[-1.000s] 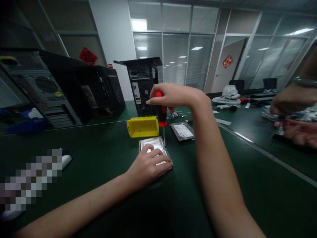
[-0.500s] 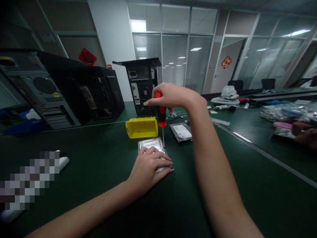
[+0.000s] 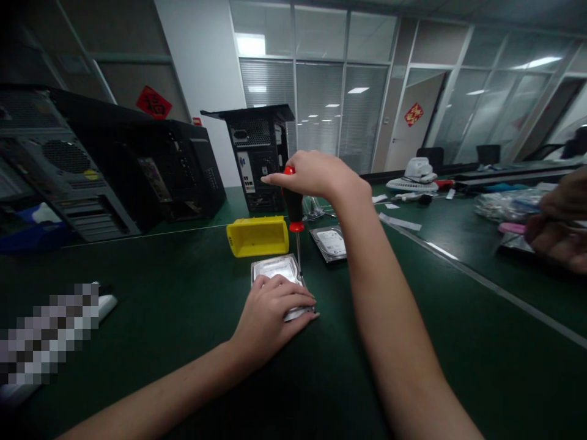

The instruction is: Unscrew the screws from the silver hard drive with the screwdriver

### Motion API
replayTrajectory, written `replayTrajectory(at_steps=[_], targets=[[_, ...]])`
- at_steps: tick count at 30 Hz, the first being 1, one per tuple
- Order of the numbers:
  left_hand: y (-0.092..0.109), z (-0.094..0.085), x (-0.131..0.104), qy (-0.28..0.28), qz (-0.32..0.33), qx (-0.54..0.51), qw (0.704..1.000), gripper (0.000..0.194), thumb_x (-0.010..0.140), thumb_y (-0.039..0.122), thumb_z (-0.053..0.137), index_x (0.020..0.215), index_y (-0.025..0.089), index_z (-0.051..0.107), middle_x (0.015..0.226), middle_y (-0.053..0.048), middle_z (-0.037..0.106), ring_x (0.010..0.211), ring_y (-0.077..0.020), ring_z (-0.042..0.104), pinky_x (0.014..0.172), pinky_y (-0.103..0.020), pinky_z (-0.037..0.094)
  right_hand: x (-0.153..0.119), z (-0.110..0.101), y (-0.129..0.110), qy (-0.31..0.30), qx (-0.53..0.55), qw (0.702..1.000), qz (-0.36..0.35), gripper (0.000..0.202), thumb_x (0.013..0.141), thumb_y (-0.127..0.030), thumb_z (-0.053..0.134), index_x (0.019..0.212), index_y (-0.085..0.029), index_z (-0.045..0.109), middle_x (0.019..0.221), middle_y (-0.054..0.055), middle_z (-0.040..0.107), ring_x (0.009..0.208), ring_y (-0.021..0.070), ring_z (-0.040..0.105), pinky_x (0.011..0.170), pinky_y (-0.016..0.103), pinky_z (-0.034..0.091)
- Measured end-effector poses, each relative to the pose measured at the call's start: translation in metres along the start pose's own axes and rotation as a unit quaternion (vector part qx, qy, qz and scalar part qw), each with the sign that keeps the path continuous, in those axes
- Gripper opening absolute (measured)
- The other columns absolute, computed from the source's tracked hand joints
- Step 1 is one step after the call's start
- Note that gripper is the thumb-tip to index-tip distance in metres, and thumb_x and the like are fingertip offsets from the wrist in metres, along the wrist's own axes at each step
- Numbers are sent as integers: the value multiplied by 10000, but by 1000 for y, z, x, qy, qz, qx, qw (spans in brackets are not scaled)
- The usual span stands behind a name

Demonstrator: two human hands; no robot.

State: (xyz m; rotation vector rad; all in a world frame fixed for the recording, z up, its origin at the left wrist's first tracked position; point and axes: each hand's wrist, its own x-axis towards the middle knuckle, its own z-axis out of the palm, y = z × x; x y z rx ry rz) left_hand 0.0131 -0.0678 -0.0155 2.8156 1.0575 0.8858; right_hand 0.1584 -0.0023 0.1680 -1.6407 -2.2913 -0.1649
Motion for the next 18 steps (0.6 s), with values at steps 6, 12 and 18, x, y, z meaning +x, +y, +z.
replayTrajectory(at_steps=[6,12,18], targets=[[1,-1,-2,6,4,1,1000,147,851,346,588,939,266,674,971,40,674,894,-161,545,761,-351,344,-4,-4,6,-66,151,986,-15,367,867,-444,326,985,-181,554,976,93,615,745,176,576,560,282,443],[0,-6,0,-29,-23,-34,999,210,810,377,634,996,284,660,1015,39,658,925,-180,527,755,-343,368,-8,-6,15,-66,189,976,-88,358,838,-434,446,1112,-207,478,958,56,590,764,152,570,601,258,467],[0,-5,-1,-30,-9,-54,998,197,827,315,624,1012,259,662,1039,7,652,932,-199,505,767,-360,370,-4,-2,6,-52,145,985,-77,390,814,-537,433,731,-167,522,613,23,527,538,115,503,527,264,400]])
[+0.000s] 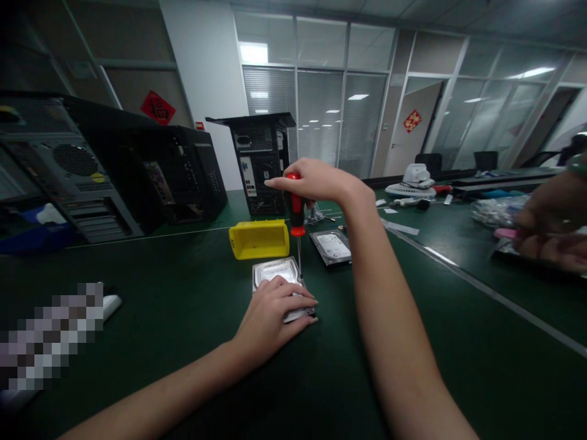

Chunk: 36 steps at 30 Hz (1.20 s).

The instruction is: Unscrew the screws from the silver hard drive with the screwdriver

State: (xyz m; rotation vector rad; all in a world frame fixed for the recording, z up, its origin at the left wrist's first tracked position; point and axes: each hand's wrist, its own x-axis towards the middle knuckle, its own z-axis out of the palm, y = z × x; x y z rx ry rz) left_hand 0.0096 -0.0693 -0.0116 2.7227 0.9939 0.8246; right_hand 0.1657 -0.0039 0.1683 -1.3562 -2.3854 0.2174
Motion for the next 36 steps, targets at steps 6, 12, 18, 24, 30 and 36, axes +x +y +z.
replayTrajectory(at_steps=[6,12,18,24,30,36], targets=[[-1,2,-1,-10,-6,4,1000,196,843,329,603,1026,279,649,1051,33,636,938,-179,493,770,-337,381,-3,0,-11,17,-45,999,12,341,855,-421,367,690,-169,525,542,2,483,452,85,429,484,260,337],[0,1,0,-20,-24,-21,999,187,842,325,603,1010,266,660,1049,24,641,947,-194,492,785,-338,381,-1,1,-12,46,-45,998,-16,303,805,-393,465,783,-133,620,697,50,608,572,109,541,534,243,380],[1,-2,1,-29,-35,-38,998,178,837,326,607,999,277,661,1044,30,631,957,-200,490,781,-334,385,3,5,-8,76,-100,992,-29,428,803,-516,442,705,-135,611,622,39,550,518,95,453,497,257,316],[0,-1,2,-42,-21,-28,999,180,851,317,586,1016,293,655,1070,25,604,973,-198,489,795,-340,375,1,3,-5,89,-114,987,69,553,808,-631,342,551,-161,480,564,53,505,483,111,424,495,302,316],[0,-1,1,-46,-19,-22,999,157,857,317,572,992,295,649,1063,22,590,973,-197,488,789,-343,367,-1,-2,3,-8,20,1000,19,336,861,-432,387,887,-158,580,779,55,594,554,113,528,525,272,416],[2,-1,2,-47,-21,-19,999,141,861,312,564,978,294,640,1063,26,582,973,-195,491,787,-342,367,-1,1,-1,15,-1,1000,-21,457,793,-543,483,1028,-161,574,841,57,601,544,108,532,501,264,426]])
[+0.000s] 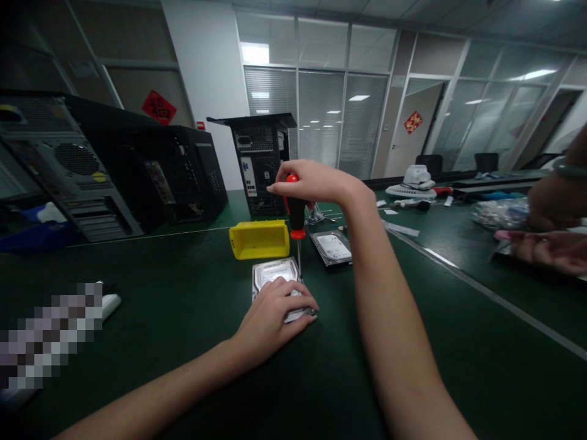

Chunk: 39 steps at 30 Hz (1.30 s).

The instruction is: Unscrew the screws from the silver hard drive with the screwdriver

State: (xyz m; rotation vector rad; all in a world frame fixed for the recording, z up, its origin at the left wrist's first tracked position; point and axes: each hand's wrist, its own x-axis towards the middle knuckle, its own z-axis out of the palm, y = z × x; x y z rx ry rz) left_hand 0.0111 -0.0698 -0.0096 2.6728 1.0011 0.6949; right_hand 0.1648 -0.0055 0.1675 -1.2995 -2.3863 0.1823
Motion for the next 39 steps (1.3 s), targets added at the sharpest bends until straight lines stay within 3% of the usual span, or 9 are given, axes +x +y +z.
replayTrajectory(at_steps=[4,7,10,14,19,23,27,32,39], targets=[[0,1,0,4,0,8,1000,129,858,296,567,961,284,643,1053,20,588,982,-203,493,791,-347,364,6,6,-6,45,-94,994,41,491,793,-580,426,746,-128,612,688,92,604,528,139,518,500,300,375],[0,2,0,8,1,11,1000,129,852,289,577,960,280,645,1047,18,592,977,-205,495,793,-346,364,7,7,-9,75,-113,987,90,527,808,-592,356,676,-134,581,654,109,597,547,167,523,515,323,361],[0,1,0,8,3,7,1000,130,854,288,575,963,281,645,1051,19,592,978,-202,496,790,-343,366,4,4,-9,50,-80,987,129,464,855,-494,283,760,-148,578,692,98,608,550,174,536,520,327,384],[1,0,-1,5,-1,2,1000,138,864,294,561,975,286,641,1053,23,588,987,-196,499,790,-342,369,0,1,-5,-1,43,998,50,321,869,-357,327,1041,-177,528,974,83,603,704,155,574,587,277,451],[2,-2,0,-6,-10,1,1000,147,868,297,556,984,286,646,1057,22,589,987,-195,502,788,-336,374,8,7,2,3,45,998,-32,381,858,-463,401,1057,-177,551,922,65,587,715,142,542,600,254,448],[2,-2,0,-6,-5,3,1000,152,876,307,545,988,288,647,1062,20,593,988,-199,505,790,-341,374,8,6,-2,6,18,1000,-4,362,880,-423,331,911,-168,587,843,69,573,668,141,516,552,259,430],[1,-2,-1,0,-3,2,1000,158,879,305,541,995,283,646,1063,12,596,982,-200,507,791,-343,373,-2,-2,-8,-15,7,999,46,315,875,-363,350,1034,-182,553,975,79,577,720,144,555,576,255,447],[2,-2,-1,0,-6,5,1000,149,876,305,546,985,286,646,1055,20,595,979,-196,504,786,-340,372,-5,-3,-7,-37,29,997,55,478,830,-518,441,1206,-223,440,900,65,599,623,140,581,515,257,453],[2,-1,0,1,-1,6,1000,148,873,297,550,985,279,646,1056,14,597,975,-200,506,792,-349,366,3,3,-2,-12,11,999,35,439,775,-602,467,785,-166,516,742,68,607,506,115,538,468,261,434]])
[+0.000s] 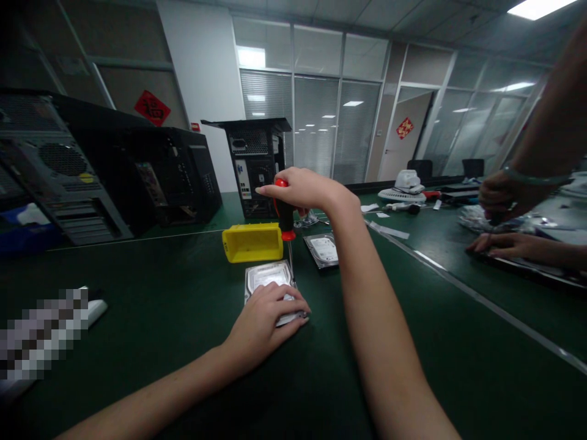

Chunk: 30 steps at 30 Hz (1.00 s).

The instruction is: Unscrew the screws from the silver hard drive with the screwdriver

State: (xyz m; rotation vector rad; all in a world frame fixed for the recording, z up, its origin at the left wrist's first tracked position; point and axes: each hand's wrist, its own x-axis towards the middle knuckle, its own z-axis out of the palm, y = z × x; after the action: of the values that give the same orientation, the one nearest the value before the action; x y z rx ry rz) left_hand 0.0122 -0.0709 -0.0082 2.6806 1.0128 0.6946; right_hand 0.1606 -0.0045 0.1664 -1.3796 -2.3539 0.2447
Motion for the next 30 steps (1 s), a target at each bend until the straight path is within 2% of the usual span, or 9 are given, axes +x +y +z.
replayTrajectory(at_steps=[6,11,14,17,21,25,28,30], targets=[[1,-1,-1,-2,-2,1,1000,154,874,303,548,992,287,645,1053,17,593,976,-198,505,788,-345,369,1,1,6,-1,18,1000,13,439,804,-576,443,977,-177,499,858,89,620,600,147,588,503,268,461],[0,0,-1,3,-2,-3,1000,151,871,301,551,987,280,645,1057,9,597,973,-202,511,795,-347,371,-3,-2,1,18,4,1000,-25,492,763,-550,527,1080,-175,493,931,82,592,575,119,560,482,256,453],[0,0,-1,-1,-1,1,1000,156,874,295,543,992,275,642,1063,2,596,975,-207,511,792,-349,372,-4,-2,-2,41,-9,998,-51,482,722,-559,566,997,-165,544,893,69,585,599,115,541,478,241,433],[1,0,0,-1,3,8,1000,162,869,287,543,999,272,638,1066,-5,597,972,-214,506,785,-354,368,-2,-1,2,9,10,998,-58,423,743,-561,533,845,-154,583,781,49,579,618,119,537,513,246,435],[2,-1,0,0,1,14,1000,160,870,279,534,997,280,632,1071,-1,597,962,-217,504,782,-361,360,1,-2,15,-24,79,992,-100,420,734,-523,567,936,-155,573,891,51,574,736,126,545,550,230,445],[3,-1,1,-2,3,20,1000,157,868,267,534,987,272,636,1065,-6,597,959,-212,505,799,-358,364,2,-3,19,1,102,985,-141,456,670,-493,645,974,-171,538,976,43,535,816,133,527,550,214,447],[3,-1,1,-1,3,20,1000,163,863,267,541,993,275,640,1066,-6,593,965,-209,505,804,-350,372,1,-4,15,39,105,981,-159,403,704,-477,615,953,-169,539,941,32,537,760,119,520,537,221,434],[3,-1,1,0,-1,18,1000,162,860,273,548,992,281,642,1064,-1,592,970,-208,506,807,-347,375,-1,-5,13,82,101,976,-177,340,743,-454,580,901,-154,562,896,30,552,750,110,508,587,229,424]])
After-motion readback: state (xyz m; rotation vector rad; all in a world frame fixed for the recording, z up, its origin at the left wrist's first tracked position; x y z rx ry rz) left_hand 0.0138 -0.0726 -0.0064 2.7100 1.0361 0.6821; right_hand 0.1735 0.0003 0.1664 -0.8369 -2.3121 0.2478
